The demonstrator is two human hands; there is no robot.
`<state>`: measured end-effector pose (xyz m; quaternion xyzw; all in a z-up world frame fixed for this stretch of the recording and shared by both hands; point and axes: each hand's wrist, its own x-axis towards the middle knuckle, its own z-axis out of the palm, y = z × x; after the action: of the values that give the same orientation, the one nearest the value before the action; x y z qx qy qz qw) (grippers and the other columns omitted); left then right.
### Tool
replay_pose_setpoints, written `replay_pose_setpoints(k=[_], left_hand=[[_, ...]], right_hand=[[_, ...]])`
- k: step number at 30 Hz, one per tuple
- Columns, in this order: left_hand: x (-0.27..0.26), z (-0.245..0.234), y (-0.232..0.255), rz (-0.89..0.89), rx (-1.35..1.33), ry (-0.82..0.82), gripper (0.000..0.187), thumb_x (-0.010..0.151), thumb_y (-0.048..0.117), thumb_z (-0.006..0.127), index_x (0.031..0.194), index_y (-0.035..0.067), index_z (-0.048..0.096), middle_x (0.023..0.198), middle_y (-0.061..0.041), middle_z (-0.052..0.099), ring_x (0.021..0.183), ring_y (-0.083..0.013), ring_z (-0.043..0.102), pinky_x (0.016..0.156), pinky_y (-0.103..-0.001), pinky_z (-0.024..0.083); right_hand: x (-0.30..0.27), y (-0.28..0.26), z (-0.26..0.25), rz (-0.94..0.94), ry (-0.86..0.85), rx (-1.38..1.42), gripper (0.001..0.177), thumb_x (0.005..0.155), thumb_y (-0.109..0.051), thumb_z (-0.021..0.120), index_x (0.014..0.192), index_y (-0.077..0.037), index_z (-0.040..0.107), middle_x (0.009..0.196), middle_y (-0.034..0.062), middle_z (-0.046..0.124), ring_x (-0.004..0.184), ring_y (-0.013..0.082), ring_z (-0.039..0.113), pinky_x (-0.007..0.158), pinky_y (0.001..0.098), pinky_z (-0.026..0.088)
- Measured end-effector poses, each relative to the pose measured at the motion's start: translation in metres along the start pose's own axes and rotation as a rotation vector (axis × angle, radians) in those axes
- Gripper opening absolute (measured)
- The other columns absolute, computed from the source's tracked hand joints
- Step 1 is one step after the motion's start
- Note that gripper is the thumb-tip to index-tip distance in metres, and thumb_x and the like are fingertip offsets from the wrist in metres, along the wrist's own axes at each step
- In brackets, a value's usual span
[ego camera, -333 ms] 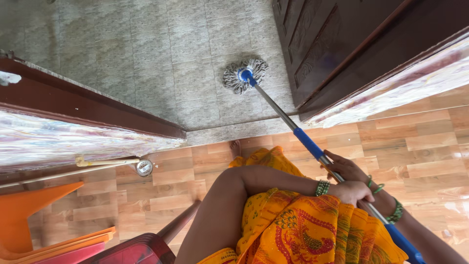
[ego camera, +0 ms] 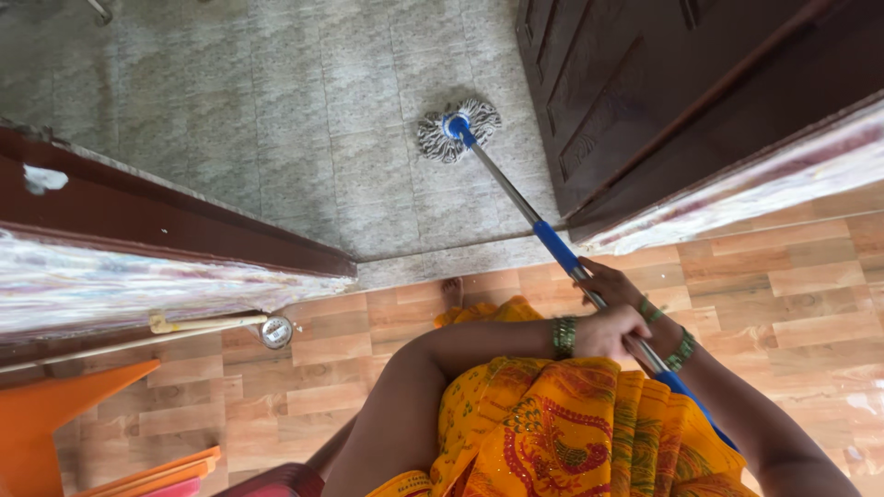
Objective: The person mops a tiled floor using a mop, moving it across various sections of the room and into an adjacent bathroom area containing urinals and a sink.
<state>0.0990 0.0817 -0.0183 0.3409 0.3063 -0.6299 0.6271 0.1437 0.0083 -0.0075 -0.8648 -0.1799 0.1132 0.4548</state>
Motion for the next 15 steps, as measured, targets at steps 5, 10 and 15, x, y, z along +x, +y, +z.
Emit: replay_pose_setpoints(k=[5, 10, 15], left_hand=[[-0.056, -0.07, 0.101, 0.227, -0.118, -0.038, 0.019, 0.089, -0.005, 0.063, 0.1, 0.0, 0.049, 0.096, -0.009, 0.055, 0.077, -0.0152, 0.059, 0.081, -0.025, 0.059], [-0.097, -0.136, 0.189, 0.731, -0.308, -0.041, 0.021, 0.093, 0.0, 0.059, 0.11, -0.001, 0.047, 0.089, -0.009, 0.056, 0.066, -0.0139, 0.06, 0.063, -0.026, 0.06], [-0.116, -0.191, 0.239, 0.789, -0.473, -0.038, 0.046, 0.089, -0.002, 0.058, 0.127, 0.018, 0.042, 0.086, -0.009, 0.056, 0.056, -0.0149, 0.058, 0.046, -0.026, 0.054]], right_hand=[[0.137, 0.01, 0.016, 0.617, 0.018, 0.292, 0.066, 0.093, -0.017, 0.066, 0.154, -0.01, 0.043, 0.095, 0.0143, 0.071, 0.072, 0.0204, 0.068, 0.062, 0.0335, 0.06], [0.294, 0.011, 0.037, 0.561, 0.077, 0.569, 0.069, 0.09, -0.009, 0.064, 0.156, -0.009, 0.044, 0.093, 0.009, 0.066, 0.069, 0.0181, 0.065, 0.06, 0.0346, 0.061], [0.398, -0.004, 0.069, 0.58, 0.05, 0.378, 0.068, 0.091, -0.009, 0.057, 0.156, -0.005, 0.038, 0.097, 0.0134, 0.066, 0.065, 0.0229, 0.068, 0.058, 0.0404, 0.062]])
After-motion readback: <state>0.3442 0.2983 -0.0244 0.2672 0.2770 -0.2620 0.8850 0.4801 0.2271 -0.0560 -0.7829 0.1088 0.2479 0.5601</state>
